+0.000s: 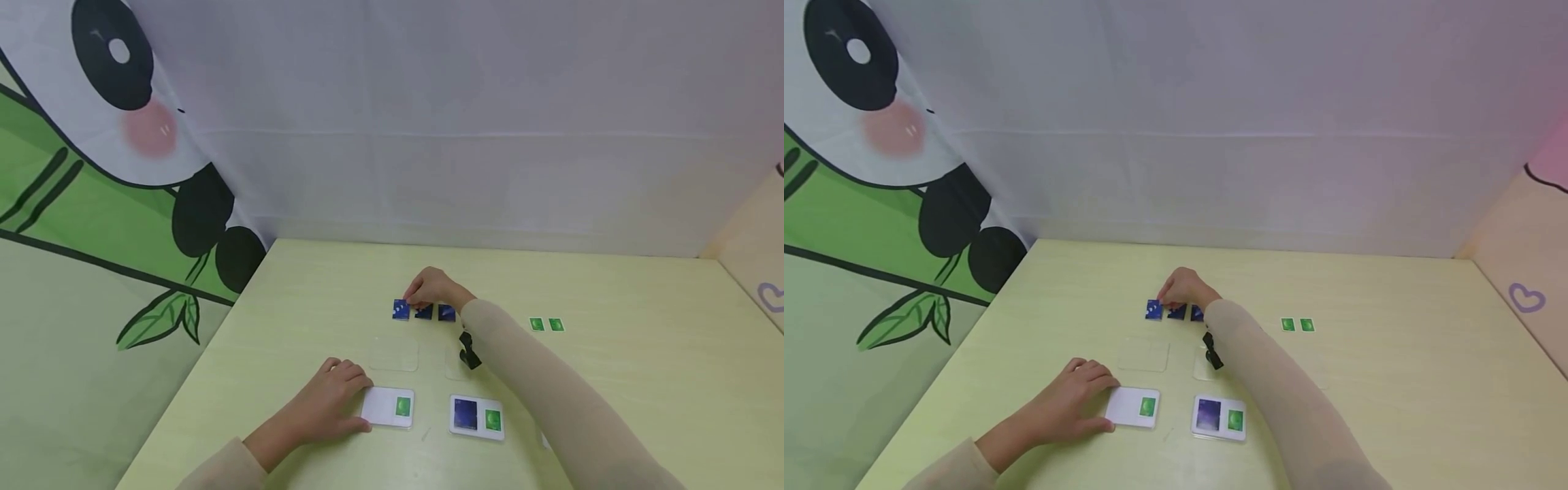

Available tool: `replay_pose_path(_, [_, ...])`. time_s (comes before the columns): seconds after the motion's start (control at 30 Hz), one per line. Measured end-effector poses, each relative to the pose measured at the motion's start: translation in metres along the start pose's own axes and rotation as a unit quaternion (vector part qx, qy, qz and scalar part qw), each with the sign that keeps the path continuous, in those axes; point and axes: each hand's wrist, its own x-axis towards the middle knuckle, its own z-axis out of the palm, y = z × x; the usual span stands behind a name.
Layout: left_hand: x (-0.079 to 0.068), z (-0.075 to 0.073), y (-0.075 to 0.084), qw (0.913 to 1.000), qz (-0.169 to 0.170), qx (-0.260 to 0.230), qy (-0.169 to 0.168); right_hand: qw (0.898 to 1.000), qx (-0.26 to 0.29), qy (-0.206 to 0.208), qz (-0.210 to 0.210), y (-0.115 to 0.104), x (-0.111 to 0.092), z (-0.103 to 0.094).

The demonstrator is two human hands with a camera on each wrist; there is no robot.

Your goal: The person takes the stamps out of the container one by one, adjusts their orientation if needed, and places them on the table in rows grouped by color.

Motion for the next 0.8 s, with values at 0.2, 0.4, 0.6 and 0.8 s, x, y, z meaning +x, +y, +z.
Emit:
replay_pose_path(0.2, [-0.0004,0.0007,-0.0006,1.0000,-0.002,-0.002,0.000,1.000,-0.018,0.007,-0.003,0.0000,0.0004,0.0004])
replay_pose_path(0.4, [0.0004,-0.0010,0.0001,1.0000,-0.003,0.000,-0.002,0.999,-0.038,0.018,-0.007,0.0001,0.0004,-0.0003])
replay_pose_path(0.6, [0.0022,-0.0026,0.0009,1.0000,-0.004,-0.002,-0.002,0.999,-0.044,0.028,-0.008,0.0016,-0.0011,-0.0020])
replay_pose_path(0.8, [0.0010,0.0002,0.0003,0.9999,0.009,0.004,0.014,0.999,-0.039,0.028,-0.006,0.0017,-0.0024,-0.0017])
